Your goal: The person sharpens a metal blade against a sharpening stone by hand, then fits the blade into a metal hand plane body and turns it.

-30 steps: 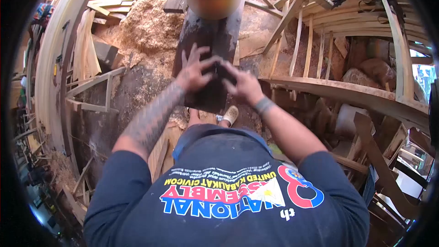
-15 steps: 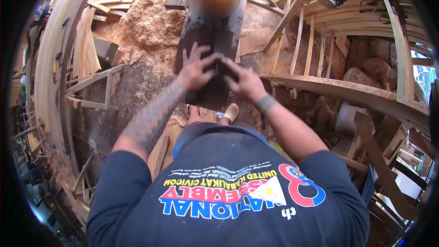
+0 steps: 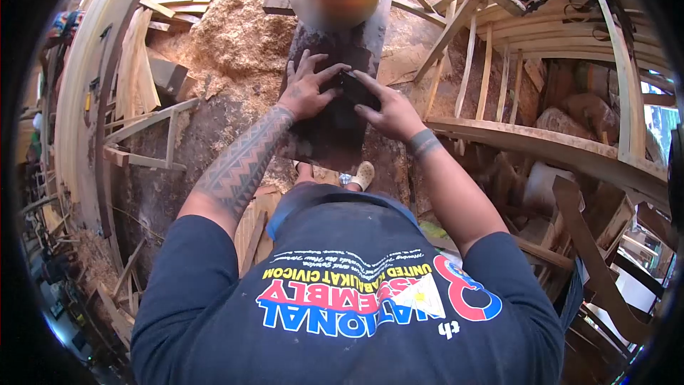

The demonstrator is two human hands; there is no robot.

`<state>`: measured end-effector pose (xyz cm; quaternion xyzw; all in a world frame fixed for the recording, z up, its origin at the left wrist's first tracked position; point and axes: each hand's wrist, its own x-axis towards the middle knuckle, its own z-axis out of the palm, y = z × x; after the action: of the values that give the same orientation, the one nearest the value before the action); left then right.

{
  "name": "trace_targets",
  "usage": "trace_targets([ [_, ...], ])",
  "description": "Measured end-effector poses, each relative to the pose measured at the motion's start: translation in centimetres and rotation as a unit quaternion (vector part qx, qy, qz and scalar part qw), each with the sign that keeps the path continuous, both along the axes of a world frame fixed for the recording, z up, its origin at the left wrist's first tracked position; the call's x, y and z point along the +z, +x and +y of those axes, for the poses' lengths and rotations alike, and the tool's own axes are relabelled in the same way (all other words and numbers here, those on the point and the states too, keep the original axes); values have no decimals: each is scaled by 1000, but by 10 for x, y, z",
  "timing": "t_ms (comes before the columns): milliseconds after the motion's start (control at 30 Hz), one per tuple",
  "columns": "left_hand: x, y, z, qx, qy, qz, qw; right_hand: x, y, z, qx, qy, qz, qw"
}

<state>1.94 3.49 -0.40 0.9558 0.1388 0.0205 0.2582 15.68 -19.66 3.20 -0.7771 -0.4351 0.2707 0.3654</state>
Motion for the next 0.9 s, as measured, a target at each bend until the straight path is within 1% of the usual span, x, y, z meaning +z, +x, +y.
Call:
trace_targets([
  [33,1,-2,1,-4,1,5,1000,-6,2,-6,8,33,34,999],
  [133,8,0,-2,-3,-7,10,1000,-22,6,-21,3,46,-43,998],
  [233,15,3,-1,-25,-23,-15,999,-29,6,-21,9,54,-4,998],
  [333,11,7,4,-63,-39,-63,995,-25,6,-18,11,49,-3,999],
  [467,1,12,13,-88,-23,-94,991,-21,2,-15,1,64,-6,998],
  [533,5,14,14,-103,-3,-112,988,-22,2,-13,-4,75,-13,997],
  [633,16,14,12,-127,34,-107,985,-27,1,-10,-13,76,-43,996],
  [733,12,11,10,-123,48,-133,982,-30,-2,-8,-32,67,-57,996],
  [833,7,3,2,-107,15,-146,983,-30,-14,-13,-41,107,-34,993],
  [900,12,-19,-14,-109,33,-115,987,-25,-31,-29,-23,72,-31,997],
])
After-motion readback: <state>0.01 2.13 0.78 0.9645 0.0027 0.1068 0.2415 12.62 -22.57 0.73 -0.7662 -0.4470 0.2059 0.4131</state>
